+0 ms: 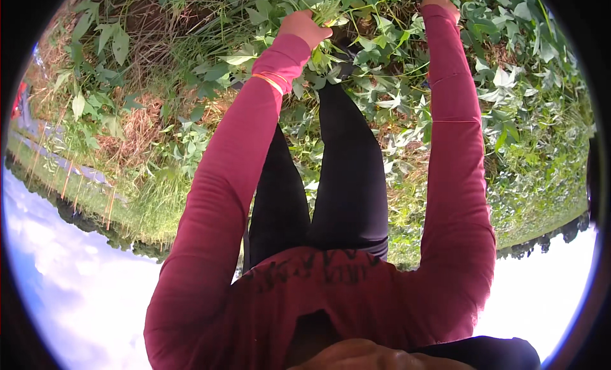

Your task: The person harvests green vines in a field using shears, gathering the cut stems into a bundle by hand.

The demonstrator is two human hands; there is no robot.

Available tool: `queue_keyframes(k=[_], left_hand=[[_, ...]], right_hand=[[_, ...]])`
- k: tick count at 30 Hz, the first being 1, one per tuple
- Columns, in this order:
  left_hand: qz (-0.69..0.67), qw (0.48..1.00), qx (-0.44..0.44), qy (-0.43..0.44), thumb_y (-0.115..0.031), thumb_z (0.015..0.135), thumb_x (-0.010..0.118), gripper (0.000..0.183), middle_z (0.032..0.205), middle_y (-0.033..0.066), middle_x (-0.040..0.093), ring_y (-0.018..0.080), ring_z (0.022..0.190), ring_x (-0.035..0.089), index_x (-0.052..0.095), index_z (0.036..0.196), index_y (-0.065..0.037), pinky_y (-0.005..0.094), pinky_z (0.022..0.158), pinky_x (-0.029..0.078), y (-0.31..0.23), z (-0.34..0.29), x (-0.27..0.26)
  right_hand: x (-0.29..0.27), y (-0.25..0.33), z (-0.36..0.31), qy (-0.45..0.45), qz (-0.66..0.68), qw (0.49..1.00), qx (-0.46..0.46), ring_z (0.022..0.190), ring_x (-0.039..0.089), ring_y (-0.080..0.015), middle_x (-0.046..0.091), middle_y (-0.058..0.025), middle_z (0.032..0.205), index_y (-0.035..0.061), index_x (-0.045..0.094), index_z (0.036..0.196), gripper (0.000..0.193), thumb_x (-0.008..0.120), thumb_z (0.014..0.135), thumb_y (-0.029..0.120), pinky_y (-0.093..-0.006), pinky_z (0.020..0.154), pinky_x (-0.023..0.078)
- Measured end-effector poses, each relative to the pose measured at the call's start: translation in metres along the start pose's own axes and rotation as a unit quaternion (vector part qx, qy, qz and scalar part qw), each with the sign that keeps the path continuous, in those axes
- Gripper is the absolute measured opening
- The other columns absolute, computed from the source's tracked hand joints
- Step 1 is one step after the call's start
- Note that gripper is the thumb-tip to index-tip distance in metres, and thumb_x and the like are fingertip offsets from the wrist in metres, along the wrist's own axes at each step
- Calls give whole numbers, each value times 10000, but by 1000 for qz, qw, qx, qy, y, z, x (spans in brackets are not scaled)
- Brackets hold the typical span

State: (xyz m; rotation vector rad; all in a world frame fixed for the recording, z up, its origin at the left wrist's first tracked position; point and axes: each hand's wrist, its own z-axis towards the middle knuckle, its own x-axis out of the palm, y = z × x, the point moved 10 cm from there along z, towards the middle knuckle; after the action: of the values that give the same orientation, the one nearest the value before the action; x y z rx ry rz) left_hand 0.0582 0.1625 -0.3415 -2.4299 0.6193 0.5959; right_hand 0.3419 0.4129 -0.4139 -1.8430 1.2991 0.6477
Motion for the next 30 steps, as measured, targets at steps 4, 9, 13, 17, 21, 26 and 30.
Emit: queue_keyframes(k=[4, 9, 13, 17, 21, 26, 30], left_hand=[[-108, 994, -9, -21, -380, 706, 777, 427, 792, 122, 705, 246, 727, 681, 725, 997, -72, 357, 698, 534, 18, -10, 8], [-138, 988, -63, -27, -425, 673, 763, 552, 855, 182, 712, 318, 808, 698, 697, 1005, 11, 387, 770, 541, 31, -27, 9], [-172, 985, -8, -15, -376, 715, 820, 480, 827, 112, 717, 207, 717, 664, 702, 970, 14, 332, 707, 524, -18, -41, -2], [-434, 900, -16, -29, -228, 861, 750, 323, 997, 40, 702, 111, 815, 632, 695, 1103, -22, 268, 723, 508, 25, -59, -33], [-576, 810, 0, 108, -225, 910, 687, 410, 1093, 82, 668, 144, 899, 632, 608, 1260, -27, 296, 759, 524, -7, -109, -62], [-620, 755, -2, 213, -178, 929, 655, 456, 1090, 107, 665, 207, 950, 657, 517, 1328, -7, 344, 817, 544, -12, -167, -73], [-600, 780, 38, 174, -80, 880, 700, 439, 991, 49, 650, 179, 872, 640, 559, 1293, -28, 350, 787, 550, 39, -196, -119]], right_hand=[[82, 15, -47, 250, 483, 837, 66, 912, 696, -342, 667, -191, 1028, 39, 587, 1100, 343, 581, 943, 344, -483, 721, 606], [74, 154, -179, 375, 816, 408, 163, 1156, 529, -514, 480, -264, 1273, 15, 411, 1263, 330, 465, 1021, 233, -712, 968, 412], [67, 140, -164, 237, 943, 164, 165, 908, 633, -317, 620, -124, 1010, 26, 532, 1134, 183, 508, 982, 124, -617, 937, 454], [20, 87, -221, 180, 933, 311, 10, 693, 602, -139, 680, -100, 895, 37, 630, 1056, 141, 598, 919, 26, -306, 662, 489], [-52, 57, -329, 190, 776, 575, -175, 755, 662, -132, 704, -76, 912, 12, 671, 1005, 113, 662, 892, 13, -258, 707, 535], [-79, 111, -410, 273, 766, 531, -240, 905, 674, -129, 688, -41, 931, -5, 679, 1002, 114, 657, 890, -19, -256, 826, 537], [-88, 189, -465, 285, 723, 533, -335, 801, 619, -90, 674, -10, 865, 44, 681, 994, 125, 694, 870, 31, -272, 747, 508]])
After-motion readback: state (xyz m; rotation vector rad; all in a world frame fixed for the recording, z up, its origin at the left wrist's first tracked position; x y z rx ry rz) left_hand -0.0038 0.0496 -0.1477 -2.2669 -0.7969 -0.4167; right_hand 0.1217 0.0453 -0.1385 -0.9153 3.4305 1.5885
